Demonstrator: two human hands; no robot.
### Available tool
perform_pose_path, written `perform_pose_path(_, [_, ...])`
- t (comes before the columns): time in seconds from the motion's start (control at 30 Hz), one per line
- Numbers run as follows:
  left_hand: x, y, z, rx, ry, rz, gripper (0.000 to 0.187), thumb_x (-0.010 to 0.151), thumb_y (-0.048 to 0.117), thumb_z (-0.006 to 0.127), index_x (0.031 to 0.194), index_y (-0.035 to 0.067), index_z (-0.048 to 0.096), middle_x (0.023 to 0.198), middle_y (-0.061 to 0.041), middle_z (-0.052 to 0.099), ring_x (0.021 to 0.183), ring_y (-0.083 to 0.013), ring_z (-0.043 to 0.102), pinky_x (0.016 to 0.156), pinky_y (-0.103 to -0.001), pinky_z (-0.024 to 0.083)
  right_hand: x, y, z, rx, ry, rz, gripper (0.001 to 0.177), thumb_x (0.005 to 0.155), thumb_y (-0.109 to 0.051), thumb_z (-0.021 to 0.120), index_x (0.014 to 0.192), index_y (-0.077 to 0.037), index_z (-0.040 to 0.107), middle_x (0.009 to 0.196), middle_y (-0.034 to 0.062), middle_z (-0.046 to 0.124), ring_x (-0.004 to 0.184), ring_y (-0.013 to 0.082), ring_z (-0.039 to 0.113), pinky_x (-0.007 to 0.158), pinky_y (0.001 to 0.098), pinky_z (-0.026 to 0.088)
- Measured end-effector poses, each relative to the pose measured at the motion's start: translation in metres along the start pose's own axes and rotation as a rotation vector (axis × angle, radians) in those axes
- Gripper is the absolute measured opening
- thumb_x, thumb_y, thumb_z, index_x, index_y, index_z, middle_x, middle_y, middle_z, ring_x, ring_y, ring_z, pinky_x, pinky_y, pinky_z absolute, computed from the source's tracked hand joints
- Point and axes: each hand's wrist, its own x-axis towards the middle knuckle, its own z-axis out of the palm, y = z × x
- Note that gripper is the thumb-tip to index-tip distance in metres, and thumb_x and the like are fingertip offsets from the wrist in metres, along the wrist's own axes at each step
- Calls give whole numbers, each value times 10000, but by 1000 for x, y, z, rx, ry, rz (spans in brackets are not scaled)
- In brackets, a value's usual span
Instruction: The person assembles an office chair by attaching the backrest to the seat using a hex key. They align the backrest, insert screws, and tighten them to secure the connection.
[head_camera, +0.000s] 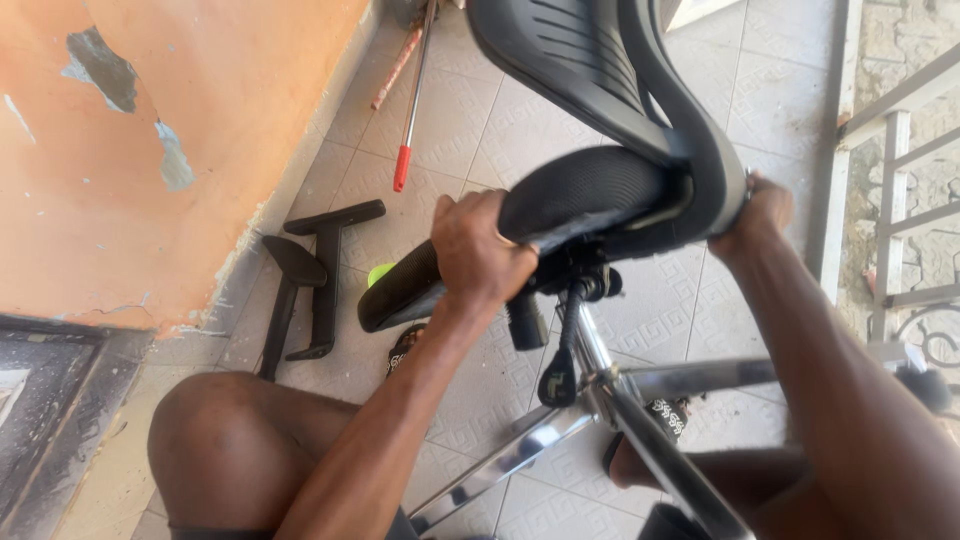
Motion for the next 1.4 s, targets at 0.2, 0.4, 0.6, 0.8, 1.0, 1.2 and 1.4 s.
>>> perform_pose_path(0.2, [2, 27, 18, 39, -3, 123, 134, 598, -20, 726, 708, 27, 665, 634, -70, 638, 586, -218, 577, 654, -411, 331, 6, 7, -49, 73, 77, 39, 327, 1019, -180, 392, 1186, -21, 624, 952, 74, 684, 763, 119, 690, 683, 301, 645])
perform_pose_path(0.4, [7, 49, 51, -52, -14, 246, 317, 540, -22, 704, 856, -39, 692, 704, -111, 663, 638, -221, 610, 684, -398, 351, 25, 1, -73, 150, 170, 7, 382, 1019, -165, 326, 1190, 35, 603, 1003, 129, 695, 804, 184, 724, 695, 349, 673])
perform_pose_path(0.6, [23, 58, 88, -52, -165, 272, 198, 544, -72, 662, 720, 19, 660, 627, -100, 639, 608, -253, 590, 692, -415, 365, 59, 3, -111, 226, 196, -23, 439, 1020, -149, 259, 1194, 91, 583, 1054, 184, 705, 845, 249, 757, 707, 396, 701])
perform_pose_path(0.8, [35, 69, 123, -55, -292, 275, 146, 579, -40, 700, 700, 33, 664, 623, -108, 647, 573, -250, 579, 686, -417, 368, 79, 6, -139, 181, 164, -2, 543, 1029, -185, 171, 1230, 114, 577, 1085, 202, 705, 858, 228, 771, 709, 356, 702])
perform_pose_path(1.0, [38, 69, 152, -57, -267, 331, 206, 552, -38, 699, 747, 27, 698, 615, -93, 656, 589, -237, 607, 714, -417, 408, 69, 2, -130, 166, 276, 39, 516, 1054, -204, 189, 1257, 134, 521, 1082, 221, 697, 810, 206, 775, 682, 322, 668])
perform_pose_path(1.2, [50, 55, 173, 21, -348, 313, 127, 596, -33, 692, 695, 47, 688, 582, -91, 644, 556, -211, 601, 793, -429, 445, 41, 0, -105, 2, 299, 86, 478, 1054, -202, 200, 1233, 101, 522, 1148, 221, 670, 920, 245, 734, 755, 408, 644])
perform_pose_path(1.4, [58, 42, 185, 40, -405, 299, 118, 584, -31, 682, 660, 60, 672, 586, -100, 650, 564, -229, 592, 832, -440, 487, 31, 2, -94, -317, 285, 114, 441, 1053, -201, 212, 1209, 68, 524, 1214, 222, 644, 1029, 283, 692, 829, 494, 620])
